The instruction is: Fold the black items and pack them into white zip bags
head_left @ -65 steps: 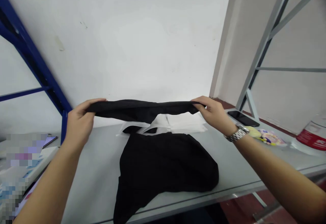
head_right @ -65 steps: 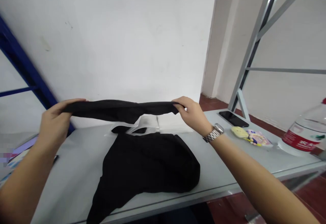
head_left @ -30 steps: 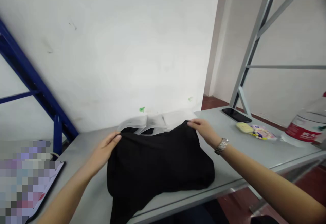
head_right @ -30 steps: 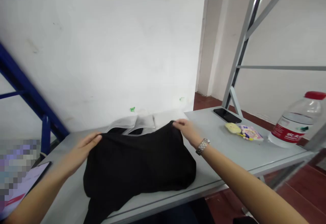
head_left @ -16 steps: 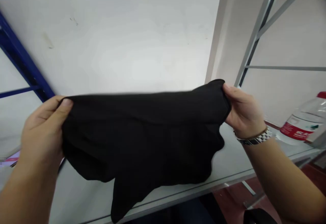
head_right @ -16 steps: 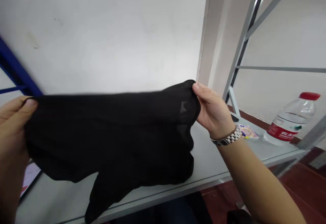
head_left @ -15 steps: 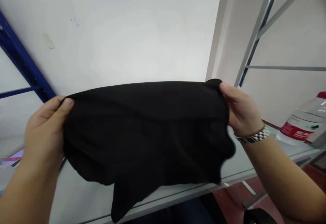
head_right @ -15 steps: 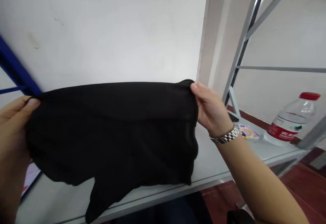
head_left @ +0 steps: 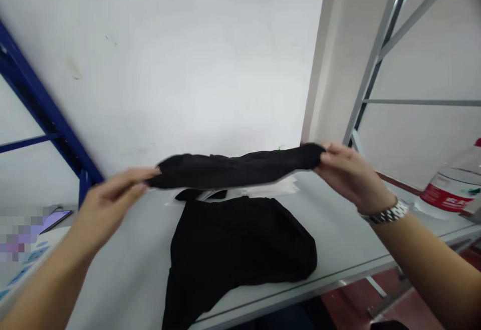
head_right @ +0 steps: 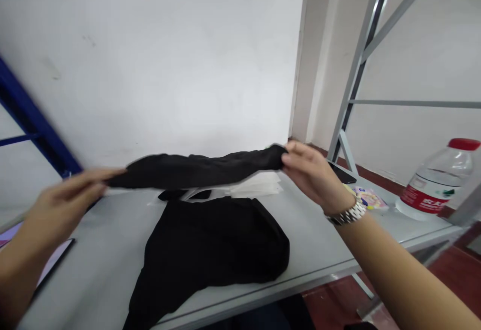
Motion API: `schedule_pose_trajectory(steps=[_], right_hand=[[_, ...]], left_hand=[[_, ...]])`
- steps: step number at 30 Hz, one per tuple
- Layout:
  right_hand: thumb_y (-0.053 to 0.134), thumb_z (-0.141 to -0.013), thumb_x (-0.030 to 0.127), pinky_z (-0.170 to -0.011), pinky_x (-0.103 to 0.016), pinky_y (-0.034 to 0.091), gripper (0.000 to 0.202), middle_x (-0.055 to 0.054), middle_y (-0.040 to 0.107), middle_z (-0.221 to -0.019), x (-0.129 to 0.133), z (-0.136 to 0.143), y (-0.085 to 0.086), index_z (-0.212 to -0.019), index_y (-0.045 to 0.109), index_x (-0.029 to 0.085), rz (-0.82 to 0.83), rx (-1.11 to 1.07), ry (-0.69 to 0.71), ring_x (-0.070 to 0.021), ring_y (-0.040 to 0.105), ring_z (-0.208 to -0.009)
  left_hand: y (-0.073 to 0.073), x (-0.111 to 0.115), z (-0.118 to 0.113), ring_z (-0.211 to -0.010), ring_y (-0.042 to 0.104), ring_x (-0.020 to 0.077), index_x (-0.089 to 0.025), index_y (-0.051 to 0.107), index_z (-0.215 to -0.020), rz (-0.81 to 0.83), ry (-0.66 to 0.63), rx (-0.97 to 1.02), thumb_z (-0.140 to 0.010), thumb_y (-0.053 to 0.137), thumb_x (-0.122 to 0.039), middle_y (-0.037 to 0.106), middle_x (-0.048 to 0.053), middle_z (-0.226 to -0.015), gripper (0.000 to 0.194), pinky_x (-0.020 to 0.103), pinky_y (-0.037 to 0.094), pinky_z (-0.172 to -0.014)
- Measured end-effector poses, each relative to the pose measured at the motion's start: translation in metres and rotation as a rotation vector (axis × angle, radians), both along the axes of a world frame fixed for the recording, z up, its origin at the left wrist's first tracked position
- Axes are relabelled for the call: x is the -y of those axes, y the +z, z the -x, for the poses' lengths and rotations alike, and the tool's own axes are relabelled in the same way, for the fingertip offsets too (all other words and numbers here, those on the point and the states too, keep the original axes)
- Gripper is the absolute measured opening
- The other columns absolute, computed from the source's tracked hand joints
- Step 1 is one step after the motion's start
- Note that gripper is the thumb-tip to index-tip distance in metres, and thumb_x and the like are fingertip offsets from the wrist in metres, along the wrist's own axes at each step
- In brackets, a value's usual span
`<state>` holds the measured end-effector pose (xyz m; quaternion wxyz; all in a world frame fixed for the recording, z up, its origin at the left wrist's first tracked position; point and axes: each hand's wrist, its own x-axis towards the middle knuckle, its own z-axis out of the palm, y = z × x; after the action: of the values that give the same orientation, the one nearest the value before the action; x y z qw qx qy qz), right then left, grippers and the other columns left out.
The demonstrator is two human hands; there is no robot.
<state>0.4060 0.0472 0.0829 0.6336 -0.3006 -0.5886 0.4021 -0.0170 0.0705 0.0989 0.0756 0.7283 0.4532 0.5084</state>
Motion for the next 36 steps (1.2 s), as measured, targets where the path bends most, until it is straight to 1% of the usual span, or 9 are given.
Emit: schedule_pose_trajectory(steps=[4,7,12,16,20,24,29,32,36], right_hand=[[0.068,-0.075,0.032,-0.068,-0.03,0.046,0.009,-0.003,0.062,-0.075,0.039,-0.026,-0.059,-0.073,0.063,0.025,0.456,0.475,0.251,-0.0172,0.058,-0.072],[0.064,-0.076,0.043,-0.074,-0.031,0.046,0.024,-0.006,0.067,-0.087,0.052,-0.033,-0.092,-0.087,0.067,0.022,0.69,0.728,0.44,-0.0201,0.062,-0.082],[0.043,-0.084,0.06,-0.053,-0.026,0.042,0.05,-0.005,0.065,-0.077,0.016,-0.019,-0.115,-0.099,0.062,0.016,0.65,0.75,0.127,-0.0136,0.056,-0.058],[0.057,-0.076,0.056,-0.059,-0.027,0.045,0.053,-0.005,0.064,-0.081,-0.033,0.006,-0.123,-0.111,0.059,0.015,0.494,0.77,-0.228,-0.0155,0.058,-0.065],[0.057,-0.076,0.037,-0.061,-0.027,0.045,0.024,-0.004,0.066,-0.069,-0.067,0.022,-0.117,-0.072,0.067,0.016,0.34,0.899,-0.289,-0.0166,0.059,-0.064],[0.044,-0.081,0.03,-0.063,-0.031,0.044,0.024,-0.007,0.065,-0.073,-0.083,0.032,-0.098,-0.072,0.062,0.016,0.232,0.947,-0.463,-0.0192,0.059,-0.068],[0.045,-0.081,0.02,-0.074,-0.03,0.045,0.021,-0.008,0.067,-0.085,-0.09,0.085,-0.092,-0.081,0.065,0.016,0.005,1.114,-0.319,-0.0193,0.06,-0.079],[0.044,-0.082,0.013,-0.085,-0.025,0.045,0.026,-0.005,0.068,-0.097,-0.098,0.129,-0.103,-0.093,0.067,0.019,-0.14,1.231,-0.128,-0.0161,0.061,-0.092],[0.035,-0.084,0.004,-0.096,-0.034,0.04,0.039,-0.015,0.059,-0.12,-0.124,0.17,-0.116,-0.116,0.056,0.01,-0.24,1.356,-0.149,-0.0212,0.052,-0.113]], left_hand=[[-0.091,0.046,0.037,-0.111,0.058,0.0245,-0.041,0.072,-0.086,0.418,-0.265,-0.429,-0.078,0.059,-0.038,0.068,-0.005,-0.111,0.016,0.04,0.046,-0.097],[-0.135,0.057,0.05,-0.112,0.058,0.0267,-0.039,0.072,-0.089,0.57,-0.232,-0.493,-0.074,0.062,-0.043,0.067,-0.002,-0.115,0.019,0.039,0.046,-0.096],[-0.121,0.025,0.023,-0.108,0.059,0.0263,-0.03,0.068,-0.095,0.557,0.021,-0.453,-0.079,0.053,-0.052,0.064,0.004,-0.117,0.031,0.036,0.048,-0.09],[-0.109,-0.008,-0.003,-0.084,0.064,0.0256,-0.021,0.06,-0.105,0.603,0.117,-0.471,-0.076,0.054,-0.047,0.068,0.006,-0.09,0.039,0.033,0.049,-0.07],[-0.105,-0.018,-0.007,-0.068,0.062,0.0206,-0.022,0.057,-0.101,0.61,0.074,-0.502,-0.079,0.045,-0.038,0.062,-0.001,-0.07,0.029,0.03,0.045,-0.065],[-0.094,-0.022,-0.002,-0.074,0.064,0.0241,-0.024,0.059,-0.103,0.63,0.126,-0.593,-0.074,0.052,-0.036,0.065,0.002,-0.08,0.032,0.032,0.045,-0.064],[-0.096,-0.047,-0.028,-0.094,0.06,0.0308,-0.022,0.064,-0.088,0.298,0.255,-0.646,-0.078,0.052,-0.033,0.063,0.01,-0.098,0.019,0.041,0.046,-0.079],[-0.113,-0.066,-0.04,-0.12,0.044,0.0345,-0.018,0.063,-0.085,0.198,0.323,-0.57,-0.085,0.041,-0.029,0.051,0.016,-0.124,0.024,0.048,0.035,-0.097],[-0.139,-0.086,-0.021,-0.129,0.034,0.0362,-0.016,0.061,-0.102,0.203,0.364,-0.467,-0.086,0.041,-0.026,0.044,0.018,-0.135,0.027,0.054,0.031,-0.1]])
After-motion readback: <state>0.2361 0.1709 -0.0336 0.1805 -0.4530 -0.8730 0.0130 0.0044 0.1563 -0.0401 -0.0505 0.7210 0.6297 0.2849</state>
